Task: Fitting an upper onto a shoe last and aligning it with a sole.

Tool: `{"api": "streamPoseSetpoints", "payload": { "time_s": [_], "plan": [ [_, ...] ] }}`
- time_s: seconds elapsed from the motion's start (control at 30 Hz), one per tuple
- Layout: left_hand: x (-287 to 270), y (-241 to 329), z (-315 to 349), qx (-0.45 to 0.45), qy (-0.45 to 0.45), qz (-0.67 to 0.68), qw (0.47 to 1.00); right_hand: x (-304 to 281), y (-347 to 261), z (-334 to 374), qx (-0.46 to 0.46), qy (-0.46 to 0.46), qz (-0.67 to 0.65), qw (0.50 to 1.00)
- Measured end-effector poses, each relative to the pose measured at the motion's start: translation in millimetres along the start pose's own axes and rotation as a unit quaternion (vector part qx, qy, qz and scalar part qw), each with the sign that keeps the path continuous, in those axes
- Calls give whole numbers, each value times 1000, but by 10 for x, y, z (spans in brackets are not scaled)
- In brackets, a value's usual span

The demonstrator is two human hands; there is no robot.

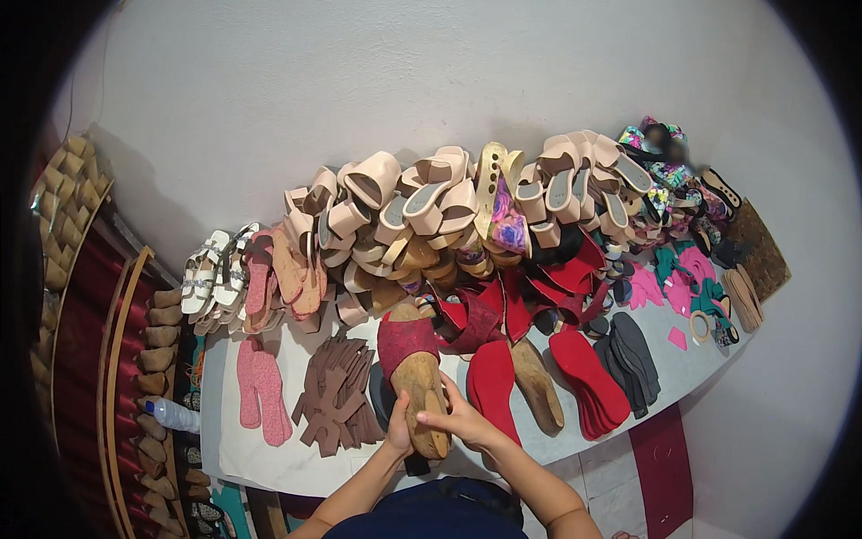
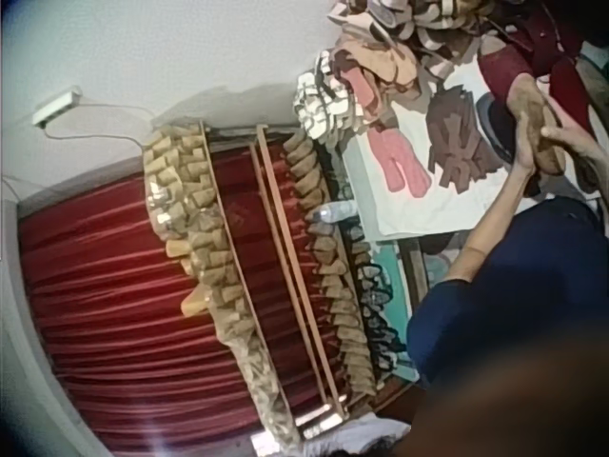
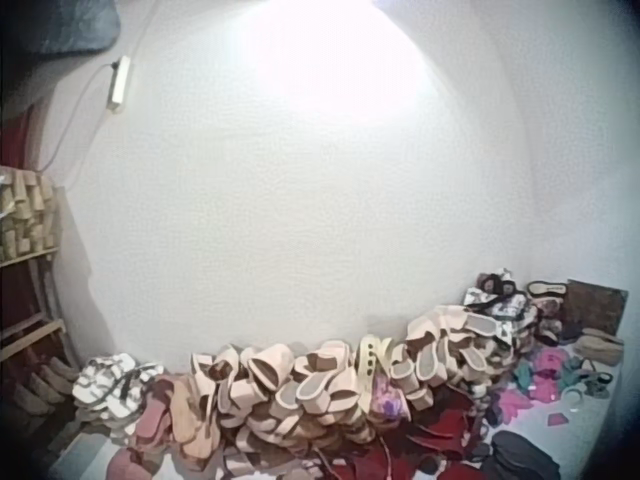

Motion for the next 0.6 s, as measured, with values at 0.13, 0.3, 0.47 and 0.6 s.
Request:
{"api": "streamPoseSetpoints", "payload": {
  "time_s": [0.13, 0.3, 0.47, 0.6],
  "plan": [
    [-227, -12, 50, -3, 68, -94, 993, 164, -182, 10, 0, -33, 41, 999],
    [-262, 8, 46, -55, -39, -198, 978, 152, -207, 45, -25, -38, 23, 999],
    [-209, 38, 147, -74, -125, -95, 985, 218, -319, 97, -51, -57, 94, 993],
    [-198, 99, 360, -203, -217, -216, 930, 203, -241, 134, -47, -54, 152, 986]
  ]
}}
Point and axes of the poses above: each hand's wrist, its own z-axis away from the middle knuckle, its own x-axis out of the palm, y = z × x, the point moved 10 cm from there along -z, towards the middle knuckle, and after that the axes turned 13 degrees about -y, right-handed, at the moved point
